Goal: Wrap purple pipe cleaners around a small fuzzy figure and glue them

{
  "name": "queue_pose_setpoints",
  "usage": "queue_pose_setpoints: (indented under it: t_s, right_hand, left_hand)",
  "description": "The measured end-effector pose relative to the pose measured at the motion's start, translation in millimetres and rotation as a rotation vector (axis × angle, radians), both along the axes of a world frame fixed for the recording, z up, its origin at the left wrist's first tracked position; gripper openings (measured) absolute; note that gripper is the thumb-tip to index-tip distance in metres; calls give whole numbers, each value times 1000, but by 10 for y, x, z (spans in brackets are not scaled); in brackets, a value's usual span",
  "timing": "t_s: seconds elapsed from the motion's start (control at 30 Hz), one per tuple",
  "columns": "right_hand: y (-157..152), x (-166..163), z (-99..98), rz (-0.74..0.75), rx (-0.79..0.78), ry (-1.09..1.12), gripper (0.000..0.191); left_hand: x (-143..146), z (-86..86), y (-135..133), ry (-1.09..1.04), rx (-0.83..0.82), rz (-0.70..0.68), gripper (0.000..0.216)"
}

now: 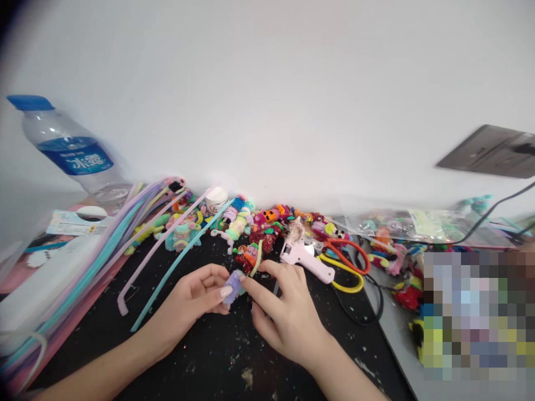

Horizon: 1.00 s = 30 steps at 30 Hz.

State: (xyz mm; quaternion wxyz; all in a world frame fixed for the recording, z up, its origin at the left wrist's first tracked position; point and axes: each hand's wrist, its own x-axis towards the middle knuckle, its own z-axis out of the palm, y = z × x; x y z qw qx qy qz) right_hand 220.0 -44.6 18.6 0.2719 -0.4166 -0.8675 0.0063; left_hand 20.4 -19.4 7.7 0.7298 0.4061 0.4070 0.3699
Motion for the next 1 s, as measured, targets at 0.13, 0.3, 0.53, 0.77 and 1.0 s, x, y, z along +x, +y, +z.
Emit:
queue_pose_setpoints:
  t_s: [0.13,0.3,0.53,0.77,1.0]
  right_hand:
    - [2,2,9,-6,-4,-16,45]
    - [6,28,-6,8,-19,-23,47]
    - [-2,18,-7,59,-32,-26,49]
    - [-11,7,38,75,-24,-45,47]
    - [-16,-6,31,79,-38,-30,48]
  left_hand:
    - [-2,-7,0,-26,10,-10,22]
    - [-14,-23,-1,-88,23,-38,19]
    - [-27,1,-5,-58,27,-38,17]
    - [-22,-16,-2,-35,49,-32,17]
    - [-13,-18,0,11,126,9,16]
